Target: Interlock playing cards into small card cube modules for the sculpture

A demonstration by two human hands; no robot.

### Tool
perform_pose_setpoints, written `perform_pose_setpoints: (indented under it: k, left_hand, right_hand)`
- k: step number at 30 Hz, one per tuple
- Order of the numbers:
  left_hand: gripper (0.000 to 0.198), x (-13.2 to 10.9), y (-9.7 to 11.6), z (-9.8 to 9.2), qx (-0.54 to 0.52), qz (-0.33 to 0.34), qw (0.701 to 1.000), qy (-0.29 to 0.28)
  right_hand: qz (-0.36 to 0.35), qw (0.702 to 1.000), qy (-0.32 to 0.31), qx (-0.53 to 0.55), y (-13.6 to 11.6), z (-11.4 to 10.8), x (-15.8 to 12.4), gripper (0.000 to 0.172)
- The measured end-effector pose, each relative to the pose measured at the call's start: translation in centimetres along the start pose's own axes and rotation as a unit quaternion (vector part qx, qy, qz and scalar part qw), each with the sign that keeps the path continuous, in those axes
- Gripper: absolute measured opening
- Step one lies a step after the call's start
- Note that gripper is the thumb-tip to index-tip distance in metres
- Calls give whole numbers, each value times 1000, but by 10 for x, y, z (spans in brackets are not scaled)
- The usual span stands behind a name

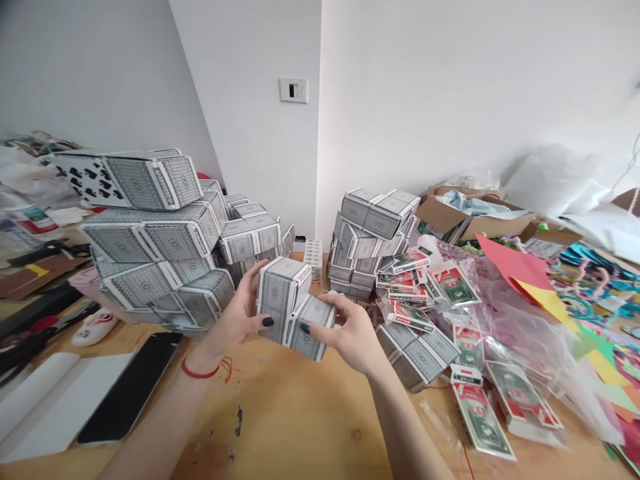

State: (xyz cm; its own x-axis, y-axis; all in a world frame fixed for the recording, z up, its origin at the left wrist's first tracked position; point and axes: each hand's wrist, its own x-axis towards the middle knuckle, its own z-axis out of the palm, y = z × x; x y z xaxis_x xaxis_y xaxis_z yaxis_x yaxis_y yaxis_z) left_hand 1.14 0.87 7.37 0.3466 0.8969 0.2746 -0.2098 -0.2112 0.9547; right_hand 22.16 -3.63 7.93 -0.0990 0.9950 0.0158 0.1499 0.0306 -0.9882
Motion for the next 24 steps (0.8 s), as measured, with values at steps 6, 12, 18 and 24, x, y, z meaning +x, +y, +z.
perform_pose_setpoints:
  k: [6, 12, 18, 24]
  left_hand:
    - [89, -6, 16, 1, 147, 18, 989, -14]
    - [77, -8, 24, -8, 234, 37, 969, -71]
    - [87, -13, 33, -1, 398, 9, 911, -109]
    - [57, -12, 33, 5, 424, 9, 902, -86]
  right_hand:
    - [-77, 987, -18, -139, -4, 5, -5, 51]
    - [-125, 967, -10, -220, -9, 3, -9, 57]
    - [-133, 968, -11, -213, -9, 0, -10, 61]
    - [-142, 973, -23, -182, -6, -3, -10, 70]
